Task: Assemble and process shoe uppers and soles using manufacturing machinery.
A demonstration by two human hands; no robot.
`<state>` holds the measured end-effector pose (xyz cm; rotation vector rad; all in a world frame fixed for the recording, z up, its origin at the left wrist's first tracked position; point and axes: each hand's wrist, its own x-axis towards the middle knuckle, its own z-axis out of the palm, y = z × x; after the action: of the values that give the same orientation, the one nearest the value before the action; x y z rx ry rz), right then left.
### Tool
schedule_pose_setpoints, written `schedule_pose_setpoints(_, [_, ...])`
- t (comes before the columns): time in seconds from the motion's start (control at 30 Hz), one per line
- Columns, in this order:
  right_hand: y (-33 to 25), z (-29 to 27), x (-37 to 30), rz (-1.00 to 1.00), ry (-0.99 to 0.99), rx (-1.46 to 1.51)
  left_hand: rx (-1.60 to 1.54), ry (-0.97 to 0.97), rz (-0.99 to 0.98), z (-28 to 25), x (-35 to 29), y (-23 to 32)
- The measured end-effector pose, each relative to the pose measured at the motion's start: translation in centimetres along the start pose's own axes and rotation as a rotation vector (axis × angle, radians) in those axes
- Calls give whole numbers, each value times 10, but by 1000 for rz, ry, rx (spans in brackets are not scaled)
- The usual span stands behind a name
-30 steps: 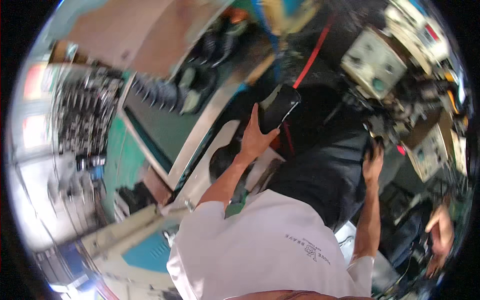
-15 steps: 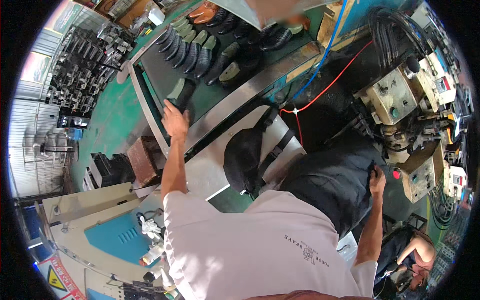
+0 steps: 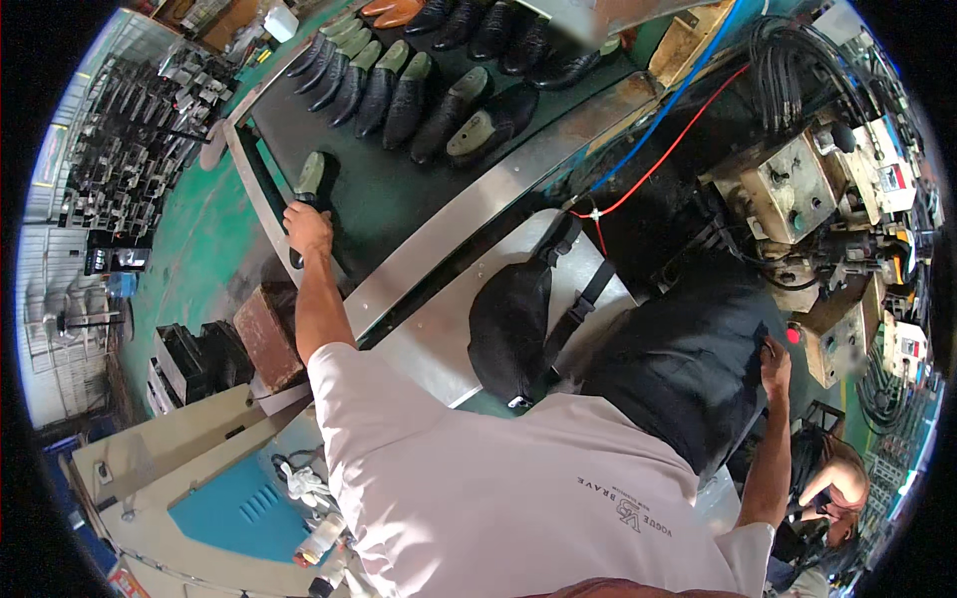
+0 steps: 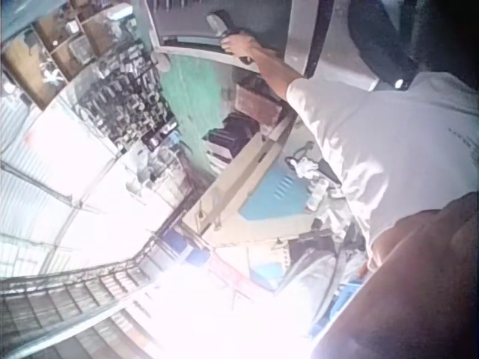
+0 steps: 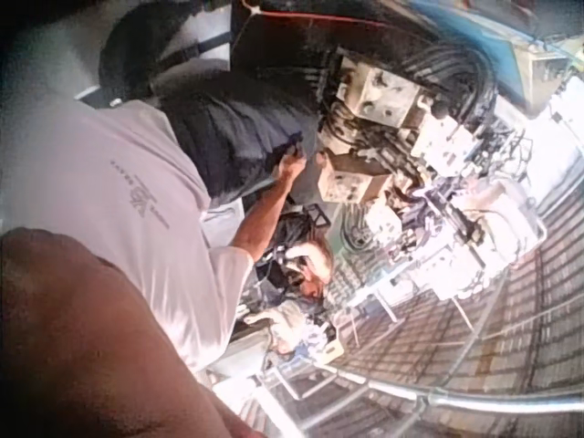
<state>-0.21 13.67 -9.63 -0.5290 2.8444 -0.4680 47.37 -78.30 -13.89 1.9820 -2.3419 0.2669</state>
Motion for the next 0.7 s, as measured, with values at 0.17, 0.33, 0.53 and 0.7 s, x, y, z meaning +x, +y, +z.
schedule_pose_setpoints(0.17, [2,-10,-6,122,-83,5,39,24,48,15,47,-6])
schedule_pose_setpoints(0.33, [-18,-26,-36,158,-85,-105,141,-22,62,50,71,10])
schedule_pose_setpoints(0.53, [-53,-15,-17,217,-225,-89,1109,328,811,74,151,-66])
schedule_pose_setpoints(0.7, [-58,-30,-45,227,-127,-108,524,195,1374,48,79,40])
